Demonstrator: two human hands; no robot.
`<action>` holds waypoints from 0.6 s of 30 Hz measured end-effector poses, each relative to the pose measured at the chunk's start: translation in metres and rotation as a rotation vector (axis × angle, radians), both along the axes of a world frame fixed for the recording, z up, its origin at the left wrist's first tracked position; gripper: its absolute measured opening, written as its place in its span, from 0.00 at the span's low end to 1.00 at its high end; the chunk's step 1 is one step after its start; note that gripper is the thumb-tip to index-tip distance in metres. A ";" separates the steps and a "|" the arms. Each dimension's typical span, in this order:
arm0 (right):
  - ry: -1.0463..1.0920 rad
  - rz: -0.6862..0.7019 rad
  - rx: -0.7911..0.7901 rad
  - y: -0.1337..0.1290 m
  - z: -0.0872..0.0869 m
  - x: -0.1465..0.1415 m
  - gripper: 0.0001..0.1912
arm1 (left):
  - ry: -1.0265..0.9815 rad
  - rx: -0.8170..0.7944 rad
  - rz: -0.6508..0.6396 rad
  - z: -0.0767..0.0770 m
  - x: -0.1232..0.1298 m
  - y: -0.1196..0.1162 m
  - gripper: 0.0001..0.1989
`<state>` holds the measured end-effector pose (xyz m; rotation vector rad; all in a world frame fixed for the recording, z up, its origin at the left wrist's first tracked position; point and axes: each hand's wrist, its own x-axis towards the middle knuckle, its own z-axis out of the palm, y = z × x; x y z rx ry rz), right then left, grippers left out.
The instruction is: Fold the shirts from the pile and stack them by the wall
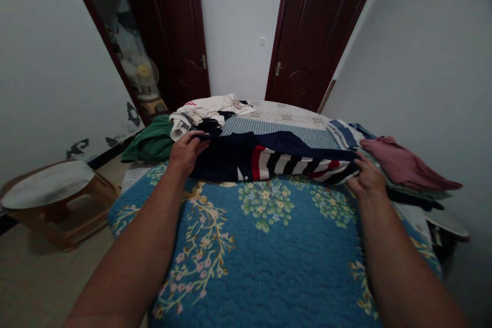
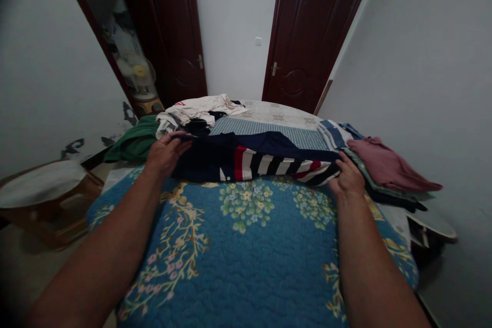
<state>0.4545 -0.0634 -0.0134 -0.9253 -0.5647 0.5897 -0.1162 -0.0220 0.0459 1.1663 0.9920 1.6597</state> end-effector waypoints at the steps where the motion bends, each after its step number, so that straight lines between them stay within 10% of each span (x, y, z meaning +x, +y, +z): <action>1: 0.005 -0.007 -0.014 0.000 0.000 0.000 0.21 | 0.006 0.016 0.014 0.000 0.001 0.000 0.15; 9: 0.020 -0.064 -0.091 -0.002 0.005 -0.005 0.23 | 0.050 -0.008 0.115 -0.008 -0.002 0.006 0.15; 18: 0.033 -0.043 -0.115 -0.005 0.009 -0.011 0.21 | 0.706 -0.027 0.314 -0.027 -0.019 0.017 0.18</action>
